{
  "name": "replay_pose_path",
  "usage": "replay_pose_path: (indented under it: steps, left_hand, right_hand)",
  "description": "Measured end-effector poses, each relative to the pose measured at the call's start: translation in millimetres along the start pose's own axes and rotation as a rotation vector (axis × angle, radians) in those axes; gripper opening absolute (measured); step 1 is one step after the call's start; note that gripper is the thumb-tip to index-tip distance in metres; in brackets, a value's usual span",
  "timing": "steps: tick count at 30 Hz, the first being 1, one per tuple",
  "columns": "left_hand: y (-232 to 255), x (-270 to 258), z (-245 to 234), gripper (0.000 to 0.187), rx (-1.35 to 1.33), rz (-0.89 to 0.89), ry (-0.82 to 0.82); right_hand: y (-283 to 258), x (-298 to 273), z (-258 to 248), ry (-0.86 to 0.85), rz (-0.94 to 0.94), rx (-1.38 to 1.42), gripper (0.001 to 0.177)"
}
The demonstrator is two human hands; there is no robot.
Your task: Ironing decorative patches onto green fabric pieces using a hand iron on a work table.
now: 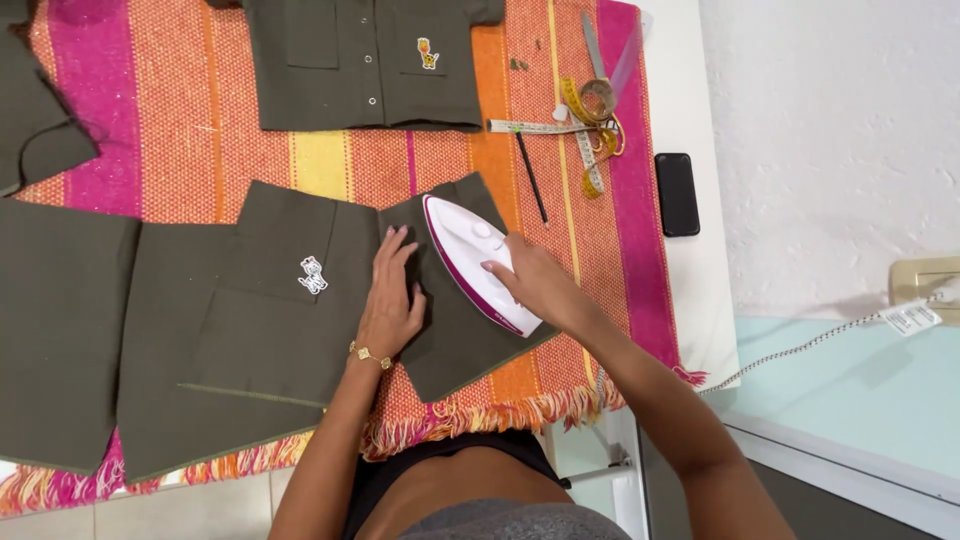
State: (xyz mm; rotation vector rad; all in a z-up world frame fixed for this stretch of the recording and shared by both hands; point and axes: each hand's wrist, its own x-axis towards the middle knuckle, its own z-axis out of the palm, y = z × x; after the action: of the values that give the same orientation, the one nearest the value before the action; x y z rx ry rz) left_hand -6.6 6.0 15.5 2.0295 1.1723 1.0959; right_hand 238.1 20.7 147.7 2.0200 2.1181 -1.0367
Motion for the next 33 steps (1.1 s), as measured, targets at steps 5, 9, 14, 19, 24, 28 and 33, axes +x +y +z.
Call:
replay_pose_path:
  steps: [5,9,14,19,24,28,33]
  left_hand:
    - [-0.4,0.9,-3.3,0.069,-0.026,-0.002,0.006]
    - [-1.1,-0.2,-2.9,0.069,-0.042,-0.015,0.015]
    - [0.6,2.1,-6.0,0.072,-0.083,-0.018,0.031]
    - [-0.7,-0.7,-5.9,0.076,-0.083,-0.018,0.024]
    - [-3.2,1.9,-5.7,0.076,-0.113,-0.022,0.036]
    - [0.8,-0.4,-12.9,0.072,-0.215,-0.053,0.052]
    - [28.5,7.0,-50.9,0.053,-0.360,-0.115,0.279]
  right_hand:
    - [0.2,10.0,14.3,0.062,0.007,-0.132,0.052]
    - [-29.2,-0.3,13.5,0.105,0.022,-0.203,0.051]
    - [-29.2,-3.1,15.6,0.132,0.030,-0.148,0.050]
    - [-27.4,8.2,22.6,0.138,0.031,-0.160,0.047]
    - [-29.5,11.4,22.8,0.123,0.046,-0.121,0.048]
    - [-28.4,15.3,26.3,0.155,0.020,-0.090,0.050]
    - [-25.5,16.4,27.6,0.131,0.051,-0.109,0.051]
